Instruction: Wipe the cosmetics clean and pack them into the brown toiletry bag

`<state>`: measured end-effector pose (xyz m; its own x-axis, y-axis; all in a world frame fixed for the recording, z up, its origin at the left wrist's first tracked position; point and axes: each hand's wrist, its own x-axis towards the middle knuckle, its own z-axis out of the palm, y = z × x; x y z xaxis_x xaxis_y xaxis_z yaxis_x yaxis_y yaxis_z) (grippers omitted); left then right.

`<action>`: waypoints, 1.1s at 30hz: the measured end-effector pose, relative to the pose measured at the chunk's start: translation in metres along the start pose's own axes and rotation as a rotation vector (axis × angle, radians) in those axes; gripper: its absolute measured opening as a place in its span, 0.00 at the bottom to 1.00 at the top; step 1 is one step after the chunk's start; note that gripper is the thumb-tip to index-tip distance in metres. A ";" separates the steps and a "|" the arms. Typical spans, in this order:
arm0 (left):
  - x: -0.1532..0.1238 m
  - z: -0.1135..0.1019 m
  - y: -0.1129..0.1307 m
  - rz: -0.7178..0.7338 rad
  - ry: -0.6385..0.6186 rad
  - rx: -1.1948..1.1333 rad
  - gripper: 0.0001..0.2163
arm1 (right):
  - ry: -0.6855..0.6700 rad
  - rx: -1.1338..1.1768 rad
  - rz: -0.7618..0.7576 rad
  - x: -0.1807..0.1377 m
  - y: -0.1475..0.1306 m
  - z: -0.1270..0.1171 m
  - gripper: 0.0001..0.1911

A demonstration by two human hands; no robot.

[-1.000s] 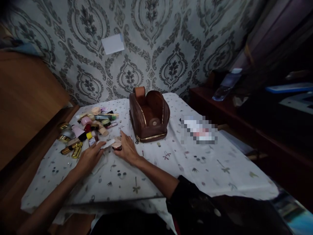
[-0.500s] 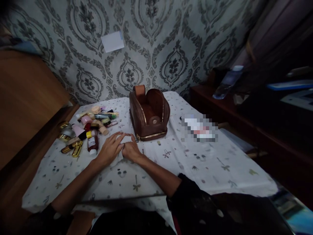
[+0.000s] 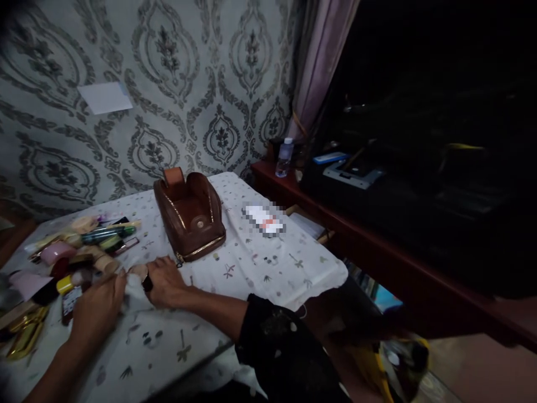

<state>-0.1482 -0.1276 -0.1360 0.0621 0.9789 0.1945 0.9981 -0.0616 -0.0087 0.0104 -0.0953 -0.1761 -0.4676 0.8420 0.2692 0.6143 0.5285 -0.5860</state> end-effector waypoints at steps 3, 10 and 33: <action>-0.010 0.002 -0.004 0.030 -0.050 -0.027 0.25 | -0.015 -0.005 0.005 0.000 0.000 0.001 0.20; -0.036 0.040 -0.031 0.246 0.110 -0.062 0.32 | 0.006 0.029 0.018 0.003 0.002 0.004 0.25; -0.005 0.038 -0.008 0.224 0.106 -0.037 0.26 | -0.020 -0.089 -0.046 0.004 0.002 0.006 0.18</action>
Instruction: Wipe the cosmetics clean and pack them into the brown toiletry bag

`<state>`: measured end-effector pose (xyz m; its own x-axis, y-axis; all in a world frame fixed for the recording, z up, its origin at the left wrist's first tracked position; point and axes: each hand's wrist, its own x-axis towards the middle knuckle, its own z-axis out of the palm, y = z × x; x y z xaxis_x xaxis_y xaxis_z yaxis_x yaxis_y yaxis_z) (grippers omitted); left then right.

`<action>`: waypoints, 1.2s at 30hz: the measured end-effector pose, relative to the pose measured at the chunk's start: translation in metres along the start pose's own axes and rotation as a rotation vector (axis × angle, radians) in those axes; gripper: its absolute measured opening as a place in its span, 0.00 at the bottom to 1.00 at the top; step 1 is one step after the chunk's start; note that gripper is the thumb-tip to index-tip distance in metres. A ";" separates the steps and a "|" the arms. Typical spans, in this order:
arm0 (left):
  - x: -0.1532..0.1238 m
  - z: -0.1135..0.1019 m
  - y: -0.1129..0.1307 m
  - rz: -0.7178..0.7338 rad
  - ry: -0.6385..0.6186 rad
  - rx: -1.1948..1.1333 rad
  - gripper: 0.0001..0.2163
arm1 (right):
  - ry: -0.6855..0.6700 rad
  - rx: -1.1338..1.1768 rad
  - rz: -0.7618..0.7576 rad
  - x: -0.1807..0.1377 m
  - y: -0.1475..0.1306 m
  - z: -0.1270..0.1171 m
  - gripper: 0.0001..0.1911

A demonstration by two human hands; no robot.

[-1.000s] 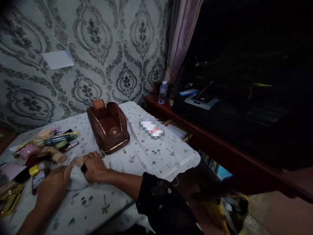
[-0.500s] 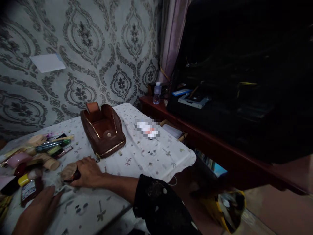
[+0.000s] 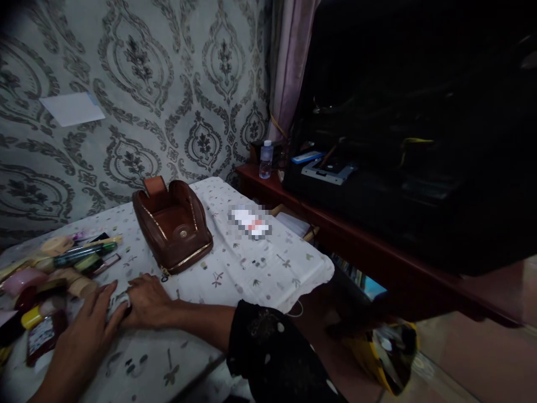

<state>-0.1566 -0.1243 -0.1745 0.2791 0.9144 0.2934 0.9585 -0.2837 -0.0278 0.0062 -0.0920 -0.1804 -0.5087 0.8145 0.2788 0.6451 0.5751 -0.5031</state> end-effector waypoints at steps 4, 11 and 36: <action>-0.005 0.002 -0.003 0.034 0.043 0.020 0.24 | -0.003 -0.012 -0.003 0.001 -0.002 0.000 0.21; -0.010 -0.002 0.002 0.108 0.237 -0.083 0.18 | 0.087 0.159 0.024 0.001 0.003 0.004 0.26; -0.004 0.005 -0.014 -0.159 0.226 -0.676 0.30 | 0.199 0.491 -0.078 -0.004 0.006 0.004 0.46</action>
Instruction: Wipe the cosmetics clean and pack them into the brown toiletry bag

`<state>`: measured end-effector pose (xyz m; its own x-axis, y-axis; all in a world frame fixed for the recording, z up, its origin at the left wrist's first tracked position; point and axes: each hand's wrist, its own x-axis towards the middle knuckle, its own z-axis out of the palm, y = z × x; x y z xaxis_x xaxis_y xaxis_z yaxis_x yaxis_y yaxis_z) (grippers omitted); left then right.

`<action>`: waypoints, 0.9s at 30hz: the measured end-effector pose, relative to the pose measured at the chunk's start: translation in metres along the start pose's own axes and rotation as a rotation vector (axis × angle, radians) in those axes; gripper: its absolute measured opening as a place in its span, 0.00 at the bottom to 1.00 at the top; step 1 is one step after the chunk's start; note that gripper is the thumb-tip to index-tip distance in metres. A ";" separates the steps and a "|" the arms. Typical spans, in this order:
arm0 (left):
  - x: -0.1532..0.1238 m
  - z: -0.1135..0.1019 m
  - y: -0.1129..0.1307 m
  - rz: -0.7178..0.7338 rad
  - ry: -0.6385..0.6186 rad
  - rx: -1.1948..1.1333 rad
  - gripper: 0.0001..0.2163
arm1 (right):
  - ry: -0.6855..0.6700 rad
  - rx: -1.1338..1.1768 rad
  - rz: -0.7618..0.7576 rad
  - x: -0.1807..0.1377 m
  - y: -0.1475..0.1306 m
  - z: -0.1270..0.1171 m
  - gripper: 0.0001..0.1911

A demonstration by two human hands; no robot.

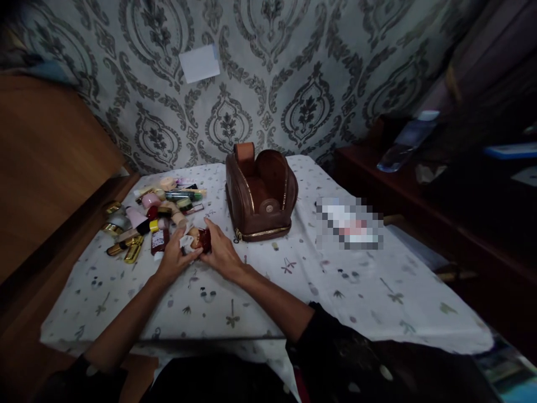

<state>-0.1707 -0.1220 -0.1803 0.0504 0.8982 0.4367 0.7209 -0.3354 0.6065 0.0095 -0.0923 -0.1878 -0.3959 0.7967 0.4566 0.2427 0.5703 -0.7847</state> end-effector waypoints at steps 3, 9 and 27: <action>-0.003 0.000 0.001 0.031 -0.024 0.017 0.29 | -0.015 -0.022 0.007 -0.001 0.001 0.002 0.47; -0.002 -0.007 0.009 0.060 -0.093 -0.002 0.27 | 0.019 -0.047 -0.004 -0.002 0.003 0.006 0.37; 0.007 -0.015 0.017 -0.271 0.222 -0.278 0.15 | -0.020 0.065 -0.198 -0.001 -0.014 -0.001 0.29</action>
<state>-0.1688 -0.1259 -0.1569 -0.2860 0.8917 0.3507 0.4731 -0.1869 0.8609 0.0079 -0.1011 -0.1768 -0.4476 0.6658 0.5970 0.1008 0.7009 -0.7061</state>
